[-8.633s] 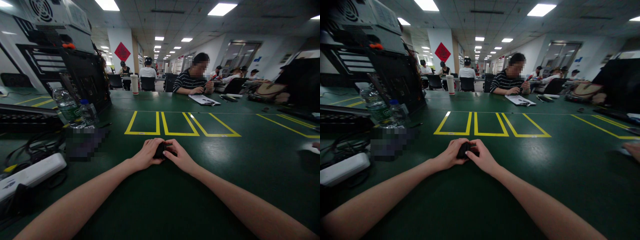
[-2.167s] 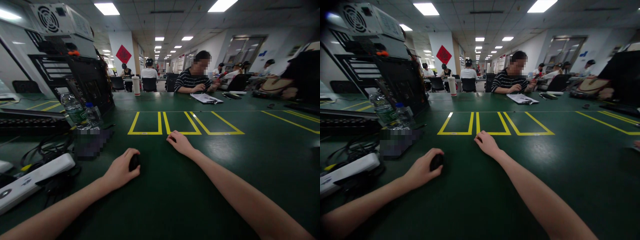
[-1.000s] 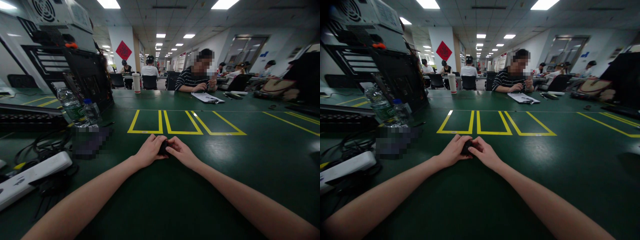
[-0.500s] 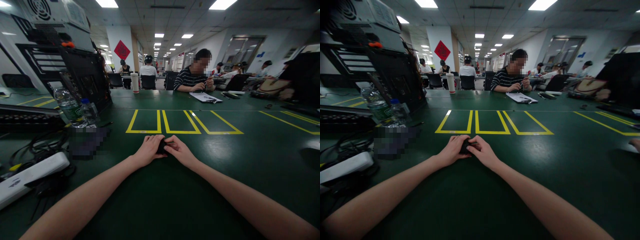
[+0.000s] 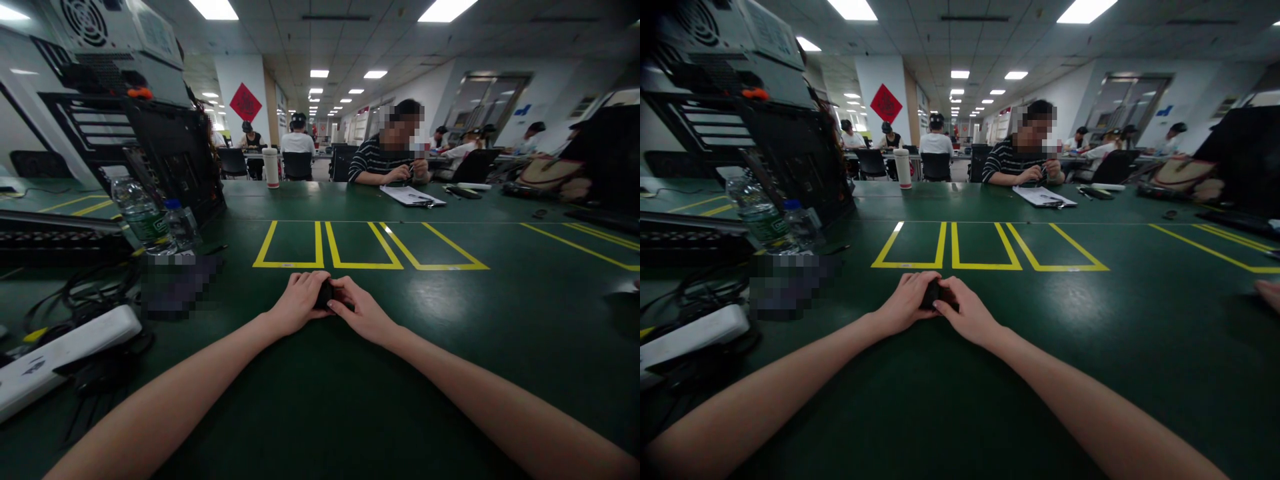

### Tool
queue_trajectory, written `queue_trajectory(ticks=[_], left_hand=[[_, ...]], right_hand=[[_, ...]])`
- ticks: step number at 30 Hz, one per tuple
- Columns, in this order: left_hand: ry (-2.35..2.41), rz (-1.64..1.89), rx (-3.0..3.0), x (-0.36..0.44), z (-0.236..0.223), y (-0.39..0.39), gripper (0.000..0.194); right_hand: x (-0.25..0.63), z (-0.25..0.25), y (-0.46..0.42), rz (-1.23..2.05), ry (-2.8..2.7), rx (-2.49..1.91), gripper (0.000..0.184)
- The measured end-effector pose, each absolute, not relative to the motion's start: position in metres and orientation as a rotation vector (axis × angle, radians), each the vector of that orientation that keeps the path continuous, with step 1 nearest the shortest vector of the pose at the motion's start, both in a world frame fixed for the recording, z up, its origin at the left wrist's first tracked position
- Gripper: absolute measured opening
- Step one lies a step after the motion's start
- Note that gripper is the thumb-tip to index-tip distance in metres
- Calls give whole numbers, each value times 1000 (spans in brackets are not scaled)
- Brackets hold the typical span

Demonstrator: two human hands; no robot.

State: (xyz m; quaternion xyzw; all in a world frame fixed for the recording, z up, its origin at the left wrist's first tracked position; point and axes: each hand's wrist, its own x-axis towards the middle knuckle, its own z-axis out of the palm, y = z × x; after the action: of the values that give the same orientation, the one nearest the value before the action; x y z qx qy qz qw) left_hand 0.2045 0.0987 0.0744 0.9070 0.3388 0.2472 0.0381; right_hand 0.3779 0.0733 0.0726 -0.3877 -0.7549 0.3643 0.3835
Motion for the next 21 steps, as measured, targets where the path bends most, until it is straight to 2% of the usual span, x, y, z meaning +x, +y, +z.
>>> queue_trajectory(ticks=[5,10,16,21], left_hand=[[1038,769,2777,205,75,99,61],[1054,750,2776,206,74,99,61],[1042,766,2776,205,73,100,60],[1039,761,2765,205,75,99,57]], right_hand=[[377,72,78,1001,-1854,-990,12],[375,71,80,950,-1880,-1071,18],[377,75,76,753,-2055,-1077,14],[380,72,74,751,-2036,-1003,22]])
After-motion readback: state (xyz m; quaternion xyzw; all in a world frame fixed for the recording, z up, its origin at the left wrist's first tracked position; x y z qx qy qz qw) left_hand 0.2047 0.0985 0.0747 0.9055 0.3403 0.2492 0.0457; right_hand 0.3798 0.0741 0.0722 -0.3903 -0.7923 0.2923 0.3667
